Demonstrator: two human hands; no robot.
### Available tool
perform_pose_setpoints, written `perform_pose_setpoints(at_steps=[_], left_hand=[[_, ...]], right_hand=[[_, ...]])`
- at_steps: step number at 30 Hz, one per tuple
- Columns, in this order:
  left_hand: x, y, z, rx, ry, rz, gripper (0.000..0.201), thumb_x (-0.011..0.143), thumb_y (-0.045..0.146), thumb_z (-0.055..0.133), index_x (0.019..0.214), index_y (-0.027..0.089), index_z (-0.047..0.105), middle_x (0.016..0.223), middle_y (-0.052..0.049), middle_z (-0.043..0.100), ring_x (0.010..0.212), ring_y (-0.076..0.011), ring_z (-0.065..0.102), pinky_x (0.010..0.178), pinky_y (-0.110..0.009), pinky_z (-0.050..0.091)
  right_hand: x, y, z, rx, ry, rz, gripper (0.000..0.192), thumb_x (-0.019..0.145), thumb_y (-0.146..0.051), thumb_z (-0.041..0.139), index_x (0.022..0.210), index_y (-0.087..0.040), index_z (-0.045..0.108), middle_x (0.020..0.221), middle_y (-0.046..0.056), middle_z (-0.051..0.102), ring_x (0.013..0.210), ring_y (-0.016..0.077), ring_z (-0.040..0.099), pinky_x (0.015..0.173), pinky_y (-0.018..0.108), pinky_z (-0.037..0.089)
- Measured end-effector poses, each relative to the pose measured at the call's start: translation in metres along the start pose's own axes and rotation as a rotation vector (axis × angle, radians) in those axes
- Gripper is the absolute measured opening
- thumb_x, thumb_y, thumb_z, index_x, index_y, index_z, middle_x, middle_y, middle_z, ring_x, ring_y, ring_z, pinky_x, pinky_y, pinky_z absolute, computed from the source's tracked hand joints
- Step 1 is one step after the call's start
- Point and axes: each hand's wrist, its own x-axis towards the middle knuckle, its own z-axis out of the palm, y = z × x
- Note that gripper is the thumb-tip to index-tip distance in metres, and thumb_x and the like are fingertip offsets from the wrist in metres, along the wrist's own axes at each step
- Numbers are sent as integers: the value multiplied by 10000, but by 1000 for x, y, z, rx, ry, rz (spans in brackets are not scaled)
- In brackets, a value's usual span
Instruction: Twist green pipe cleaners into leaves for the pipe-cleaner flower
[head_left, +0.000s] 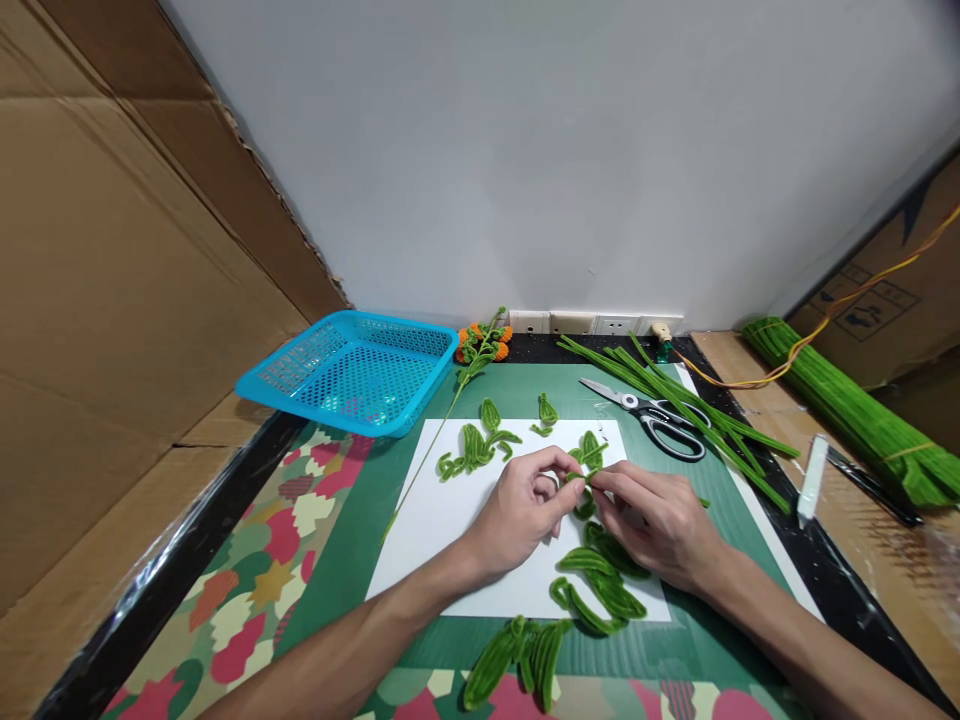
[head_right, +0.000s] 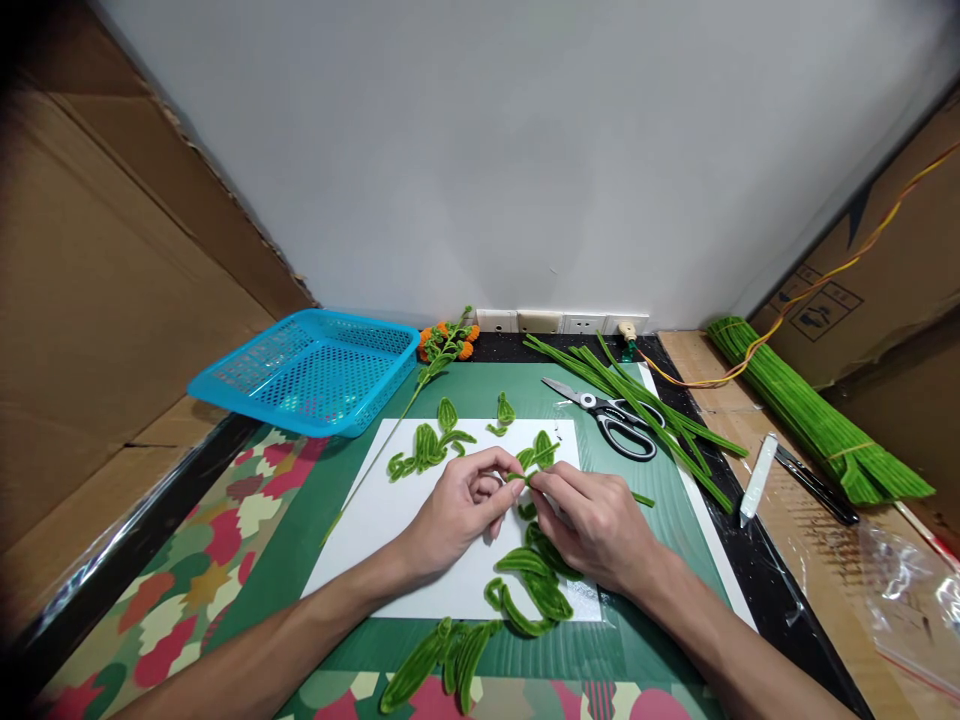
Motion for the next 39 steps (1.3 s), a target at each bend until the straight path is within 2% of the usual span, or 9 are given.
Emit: perform_pose_setpoints(at_steps=[8, 14, 24, 30, 33, 39], left_hand=[[0, -1, 0, 29, 9, -3, 271, 986, 448, 671, 1035, 183, 640, 561, 74, 504, 463, -104, 519, 464, -200, 412], [-1, -2, 0, 42, -9, 4, 316, 999, 478, 647, 1079, 172, 661, 717, 16, 623, 494, -92, 537, 483, -208, 426], [-2, 1, 0, 39, 6, 8, 272, 998, 443, 650, 1064, 179, 650, 719, 12, 640, 498, -96, 553, 485, -207, 440], [0, 2, 1, -15, 13, 4, 288, 974, 423, 678, 1049, 146, 677, 783, -37, 701, 499, -95, 561, 464, -204, 460], [1, 3, 0, -59, 14, 1, 294, 964, 425, 691, 1038, 141, 676, 780, -42, 709, 489, -95, 564, 447, -201, 462], [5, 2, -3, -154, 29, 16, 273, 953, 407, 709, 994, 141, 666, 760, -35, 712, 449, -70, 542, 403, -166, 398]], right_hand=[[0, 0, -2, 1, 10, 5, 115, 1032, -116, 556, 1093, -173, 634, 855, 25, 681, 604, 119, 581, 573, 261, 418], [1, 0, -3, 17, 19, 14, 111, 1038, -115, 547, 1052, -181, 635, 838, 15, 676, 577, 102, 571, 555, 247, 420], [3, 1, -2, -2, 20, 2, 110, 1041, -114, 548, 1065, -173, 638, 853, 17, 682, 580, 100, 570, 566, 249, 419], [3, 0, -4, -50, 44, -8, 106, 1043, -129, 563, 1054, -174, 659, 833, 12, 692, 574, 103, 574, 565, 255, 417], [3, 0, -5, -85, 49, -21, 122, 1053, -133, 553, 1068, -177, 666, 855, 26, 721, 610, 115, 618, 586, 257, 437], [4, 4, -6, -157, 99, -42, 127, 1046, -113, 582, 1065, -185, 685, 871, 29, 760, 632, 127, 666, 602, 266, 462]])
